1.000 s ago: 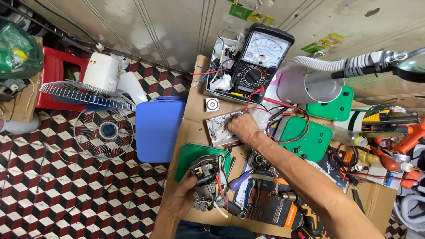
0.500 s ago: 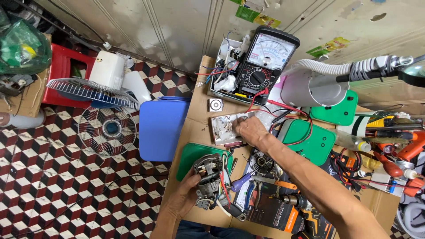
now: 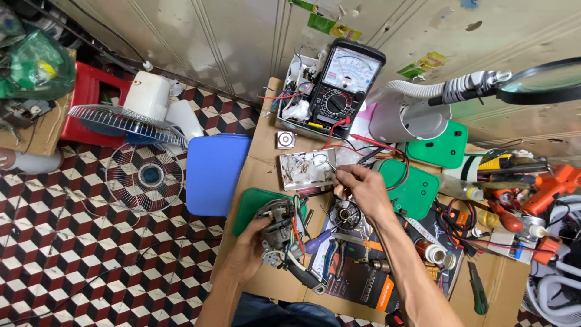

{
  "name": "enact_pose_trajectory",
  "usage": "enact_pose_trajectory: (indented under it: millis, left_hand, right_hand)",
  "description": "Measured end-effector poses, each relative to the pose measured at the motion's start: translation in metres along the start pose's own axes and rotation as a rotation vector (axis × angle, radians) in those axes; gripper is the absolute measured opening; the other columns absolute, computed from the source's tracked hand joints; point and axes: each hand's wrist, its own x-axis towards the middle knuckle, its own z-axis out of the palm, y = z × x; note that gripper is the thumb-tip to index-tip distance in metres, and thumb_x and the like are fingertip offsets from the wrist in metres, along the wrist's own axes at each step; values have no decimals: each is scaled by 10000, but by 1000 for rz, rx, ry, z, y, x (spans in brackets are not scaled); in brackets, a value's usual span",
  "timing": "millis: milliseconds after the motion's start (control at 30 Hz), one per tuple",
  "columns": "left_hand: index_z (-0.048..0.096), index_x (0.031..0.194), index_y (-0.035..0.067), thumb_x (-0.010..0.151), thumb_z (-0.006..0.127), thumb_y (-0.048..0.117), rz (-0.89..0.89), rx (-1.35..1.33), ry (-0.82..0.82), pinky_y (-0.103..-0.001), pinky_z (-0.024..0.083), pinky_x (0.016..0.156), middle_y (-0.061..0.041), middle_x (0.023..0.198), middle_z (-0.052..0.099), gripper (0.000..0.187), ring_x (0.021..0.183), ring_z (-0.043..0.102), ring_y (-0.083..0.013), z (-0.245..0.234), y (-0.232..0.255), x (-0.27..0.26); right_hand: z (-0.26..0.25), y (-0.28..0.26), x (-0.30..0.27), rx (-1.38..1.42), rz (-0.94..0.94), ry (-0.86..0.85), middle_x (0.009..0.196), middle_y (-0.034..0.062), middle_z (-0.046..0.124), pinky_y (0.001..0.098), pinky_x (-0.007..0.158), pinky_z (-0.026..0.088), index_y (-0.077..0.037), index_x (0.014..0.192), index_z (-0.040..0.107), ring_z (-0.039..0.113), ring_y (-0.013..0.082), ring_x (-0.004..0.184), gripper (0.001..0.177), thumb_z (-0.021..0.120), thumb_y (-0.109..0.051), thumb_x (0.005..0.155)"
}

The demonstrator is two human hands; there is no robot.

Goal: The person pours liquid from a plastic bottle onto a motor component and then uses a hammer to tap the part. They proceed to assemble the motor housing and use a cordless drill to tighten screws, completing the assembly of the electrical motor.

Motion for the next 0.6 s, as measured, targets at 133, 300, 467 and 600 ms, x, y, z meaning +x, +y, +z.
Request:
enact_pose_trajectory:
  millis: [133,300,467,600]
  left_hand:
    - [615,1319,43,903,691,297,31,-53,-135,-378,535,943,-112,1207,668,493,1061,661,-210,35,10,-10]
    - [562,1341,113,879,677,257,112,7,-160,-386,556,938,-50,1192,672,497,1064,663,-188,48,7,-13]
    - [558,1352,145,875,712,265,149,97,-115,-356,541,873,-3,1169,647,515,1060,616,-146,39,-7,-4]
    - [540,1351,172,851,726,276,150,78,-126,-328,533,797,8,1138,665,543,1028,631,-129,39,-15,4]
  right_hand:
    - [5,-28,-46,60,-86,-64,813,85,718,281,572,515,52,1083,718,648,131,630,228,654,-129,958]
    - [44,-88,-119,-629,-529,82,870,84,717,323,649,532,-39,1078,754,671,181,731,171,713,-125,936]
    - [86,-117,-126,-1022,-691,-112,930,148,678,423,681,529,-67,1049,741,677,319,802,183,699,-102,874]
    - [98,-100,-94,-1397,-713,-315,978,199,676,497,708,540,-42,941,722,683,398,863,125,667,-137,881]
